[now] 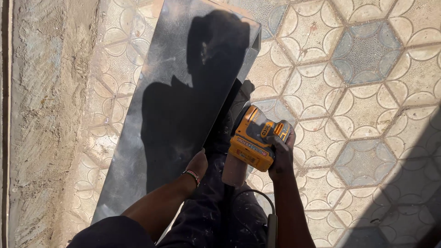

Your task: The person uses an electric sander to smooth the surface of a dark metal structure. They hold the sander with their right hand and guide it along the edges and flat surfaces, while their left hand stabilizes the metal piece.

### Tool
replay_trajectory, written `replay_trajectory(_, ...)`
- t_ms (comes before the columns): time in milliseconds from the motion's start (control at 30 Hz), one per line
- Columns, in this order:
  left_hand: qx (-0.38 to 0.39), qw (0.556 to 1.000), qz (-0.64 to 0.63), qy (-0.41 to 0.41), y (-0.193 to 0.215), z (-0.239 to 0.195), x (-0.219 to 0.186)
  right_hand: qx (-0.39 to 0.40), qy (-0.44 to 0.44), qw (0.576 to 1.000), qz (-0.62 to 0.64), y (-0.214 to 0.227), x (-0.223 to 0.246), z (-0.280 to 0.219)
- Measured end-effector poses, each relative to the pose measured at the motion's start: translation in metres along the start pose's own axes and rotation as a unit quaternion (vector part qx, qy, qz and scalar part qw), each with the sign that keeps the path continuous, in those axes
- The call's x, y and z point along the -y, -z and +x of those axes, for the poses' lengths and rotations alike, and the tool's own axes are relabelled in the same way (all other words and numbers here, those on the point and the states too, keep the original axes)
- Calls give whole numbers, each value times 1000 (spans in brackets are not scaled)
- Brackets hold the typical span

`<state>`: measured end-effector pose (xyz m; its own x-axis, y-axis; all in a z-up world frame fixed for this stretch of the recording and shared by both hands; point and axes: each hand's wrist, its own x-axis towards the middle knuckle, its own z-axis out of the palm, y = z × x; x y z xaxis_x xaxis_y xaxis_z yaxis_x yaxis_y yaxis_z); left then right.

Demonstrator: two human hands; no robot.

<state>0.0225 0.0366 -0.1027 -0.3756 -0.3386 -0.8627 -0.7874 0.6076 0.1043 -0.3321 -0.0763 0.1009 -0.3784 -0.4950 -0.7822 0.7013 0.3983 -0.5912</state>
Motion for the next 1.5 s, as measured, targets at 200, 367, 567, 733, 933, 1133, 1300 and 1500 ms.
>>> replay_trajectory(200, -33, 961, 192, -196, 88, -84, -14, -1, -38, 999, -3, -26, -8, 27)
replay_trajectory(367, -113, 965, 42, -233, 194, -129, 52, -37, -52, 998, 11, -22, -23, 29)
replay_trajectory(567, -446, 873, -157, -118, 374, -22, 133, -33, -83, 996, 9, -30, -42, 14)
replay_trajectory(733, -556, 809, -190, -29, 505, 150, 165, -22, -151, 987, 45, -68, -19, 1)
replay_trajectory(933, -613, 778, -135, -22, 510, 157, 163, 72, -111, 989, 70, -82, 22, 59)
replay_trajectory(1133, -584, 802, -124, -12, 520, 147, 158, 36, -80, 996, 30, -113, 85, 117)
replay_trajectory(1300, -532, 839, -118, -11, 536, 160, 161, 57, -35, 998, 4, -130, 115, 127)
replay_trajectory(1500, -433, 894, -85, -80, 562, 187, 173, 67, -27, 997, -3, -134, 130, 133)
